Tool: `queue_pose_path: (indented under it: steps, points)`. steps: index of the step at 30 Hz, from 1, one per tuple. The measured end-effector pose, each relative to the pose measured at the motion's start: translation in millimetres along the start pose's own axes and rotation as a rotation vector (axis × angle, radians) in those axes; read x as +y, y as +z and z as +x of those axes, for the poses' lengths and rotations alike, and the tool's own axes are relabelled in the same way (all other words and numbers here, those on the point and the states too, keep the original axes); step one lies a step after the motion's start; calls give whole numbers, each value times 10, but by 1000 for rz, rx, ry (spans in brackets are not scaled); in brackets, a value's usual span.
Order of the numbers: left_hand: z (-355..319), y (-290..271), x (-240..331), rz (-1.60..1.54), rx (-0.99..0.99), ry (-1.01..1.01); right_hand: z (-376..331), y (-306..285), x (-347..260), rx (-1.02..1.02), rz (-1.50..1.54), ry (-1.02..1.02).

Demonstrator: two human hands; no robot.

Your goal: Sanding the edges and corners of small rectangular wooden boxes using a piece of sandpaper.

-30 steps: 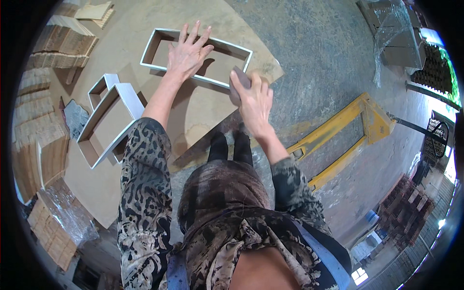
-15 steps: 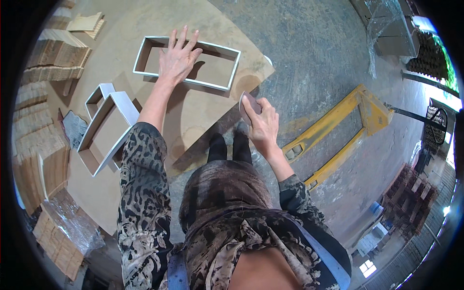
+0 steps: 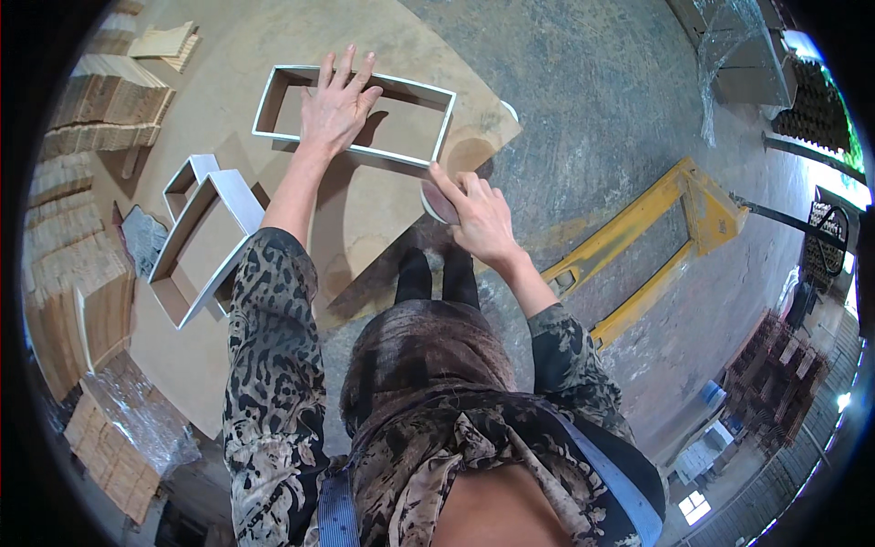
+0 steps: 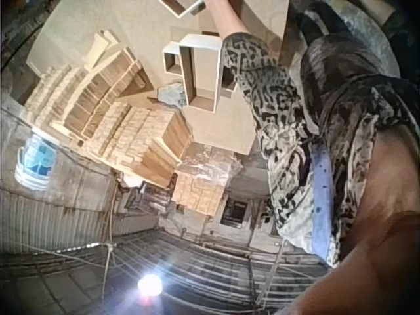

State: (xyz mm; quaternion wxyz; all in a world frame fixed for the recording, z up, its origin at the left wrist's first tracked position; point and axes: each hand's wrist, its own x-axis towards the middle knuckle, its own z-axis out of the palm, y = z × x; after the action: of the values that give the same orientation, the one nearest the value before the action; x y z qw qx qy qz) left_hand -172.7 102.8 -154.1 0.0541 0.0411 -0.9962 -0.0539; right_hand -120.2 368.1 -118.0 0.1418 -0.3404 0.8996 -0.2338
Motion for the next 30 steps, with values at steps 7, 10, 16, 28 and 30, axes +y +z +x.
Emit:
queue_pose_path:
  steps: [7,10,16,28,30]
  points:
    - [33,-18,11,-21,6,-7,69,-72,81,201,24,21]
    - [28,-18,-1,-14,4,-10,100,-47,174,203,121,15]
    - [31,-14,2,-8,7,-10,278,59,40,304,295,87]
    - [28,-10,2,4,-3,0,137,-2,4,208,3,32]
    - [18,-17,26,2,-5,-2,173,56,24,227,-84,5]
